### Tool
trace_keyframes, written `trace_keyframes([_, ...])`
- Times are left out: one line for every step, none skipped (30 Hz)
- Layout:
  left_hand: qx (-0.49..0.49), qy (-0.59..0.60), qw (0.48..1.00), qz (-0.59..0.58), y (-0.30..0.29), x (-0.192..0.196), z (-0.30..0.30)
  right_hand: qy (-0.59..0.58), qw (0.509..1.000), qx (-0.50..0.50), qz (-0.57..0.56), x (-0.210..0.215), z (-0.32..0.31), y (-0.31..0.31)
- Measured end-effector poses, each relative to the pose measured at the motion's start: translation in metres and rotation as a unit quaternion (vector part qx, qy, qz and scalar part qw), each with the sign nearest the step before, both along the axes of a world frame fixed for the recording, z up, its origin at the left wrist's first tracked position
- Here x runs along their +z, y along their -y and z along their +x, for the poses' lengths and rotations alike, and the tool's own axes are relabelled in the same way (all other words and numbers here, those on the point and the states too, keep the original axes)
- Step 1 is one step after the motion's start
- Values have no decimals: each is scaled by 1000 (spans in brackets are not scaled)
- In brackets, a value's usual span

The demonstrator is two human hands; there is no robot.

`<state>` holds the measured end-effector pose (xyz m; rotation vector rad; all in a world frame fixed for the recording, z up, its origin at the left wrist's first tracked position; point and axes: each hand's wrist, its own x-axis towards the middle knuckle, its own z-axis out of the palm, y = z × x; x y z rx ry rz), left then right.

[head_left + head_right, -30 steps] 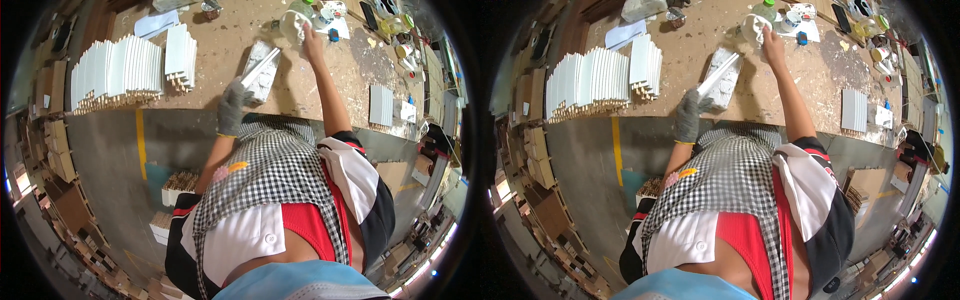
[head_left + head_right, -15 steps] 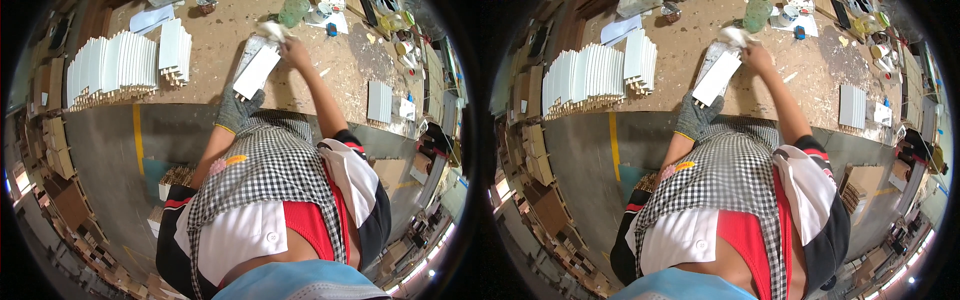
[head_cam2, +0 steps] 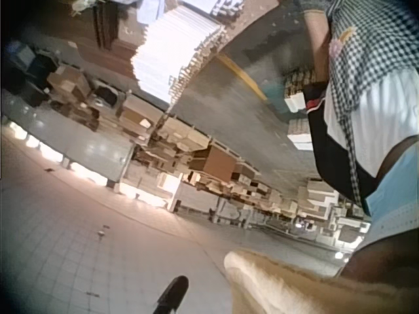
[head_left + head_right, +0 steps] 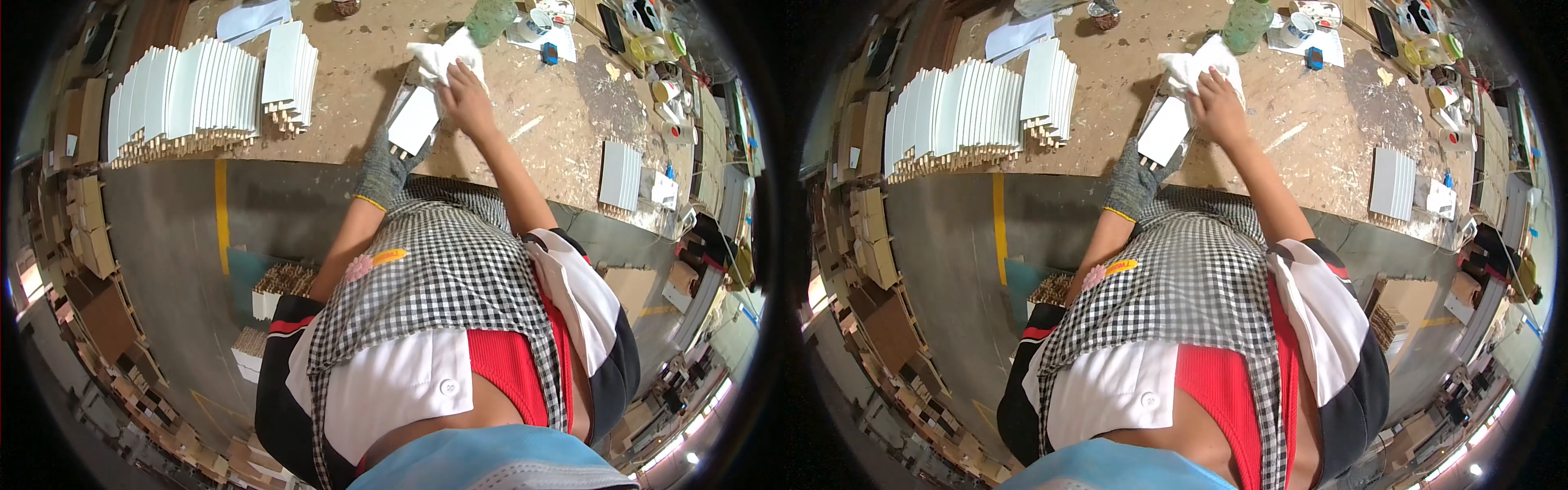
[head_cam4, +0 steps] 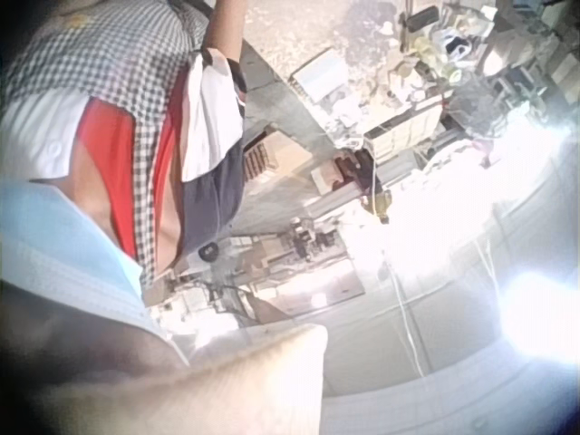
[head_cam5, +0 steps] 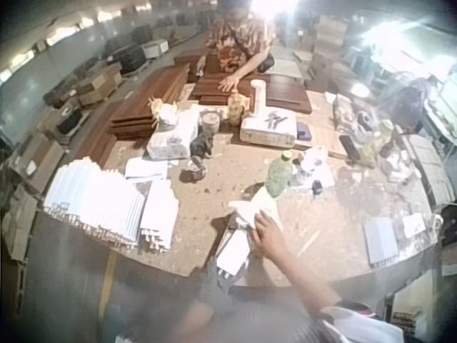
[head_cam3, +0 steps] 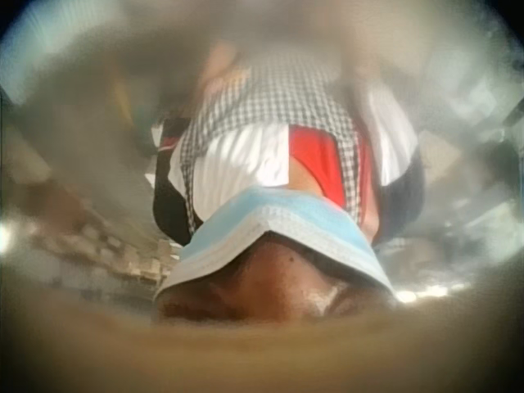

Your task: The person wipes white rectangular boards with a cloth and adds them to a stack on the work table.

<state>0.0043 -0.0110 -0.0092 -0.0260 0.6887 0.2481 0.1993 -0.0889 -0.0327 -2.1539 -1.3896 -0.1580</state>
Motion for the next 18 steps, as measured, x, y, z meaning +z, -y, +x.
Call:
trace_keyframes([0,0,1000,2,-2,-3,-1,40,999,23,-29,15,-14,-5])
trace_keyframes([2,-1,1000,0,-3,-7,-2,-74,987,48,-138,31,-38,-3])
trace_keyframes([-1,0,1000,3,-4,-6,-4,-155,977,99,-108,35,-62,8])
trace_keyframes([-4,2,1000,5,-6,-6,-4,-41,980,191,-50,36,-78,18])
trace_keyframes([-7,4,1000,5,-8,-4,-6,-119,962,241,-49,40,-93,30])
trace_keyframes([-10,8,1000,7,-9,-2,-9,-105,934,335,-64,46,-97,41])
trace_keyframes([-18,13,1000,10,-10,3,-13,-167,913,363,-85,54,-90,49])
trace_keyframes([-32,23,999,10,-10,10,-16,-229,886,390,-106,61,-79,57])
trace_keyframes([-53,30,998,10,-10,16,-17,-338,880,312,-123,57,-64,70])
trace_keyframes([-80,9,997,17,-12,14,-16,-439,856,232,-139,58,-56,72])
trace_keyframes([-127,-115,985,-31,-18,-24,-8,-460,880,104,50,57,-61,70])
trace_keyframes([-178,-102,926,317,-9,-32,-17,-544,834,-4,86,79,-58,63])
trace_keyframes([-170,-196,739,622,-3,-20,-21,-439,892,37,104,92,-51,52])
trace_keyframes([-26,-131,888,440,10,-9,-15,-327,934,79,120,102,-43,40])
trace_keyframes([-100,-141,801,573,8,6,-18,-161,973,144,80,119,-44,23])
trace_keyframes([-164,-190,655,712,9,33,-16,12,979,198,38,127,-44,9])
trace_keyframes([-178,-194,692,672,13,51,-14,26,979,199,46,115,-41,3])
trace_keyframes([-190,-201,726,629,16,63,-16,44,979,192,46,101,-31,2])
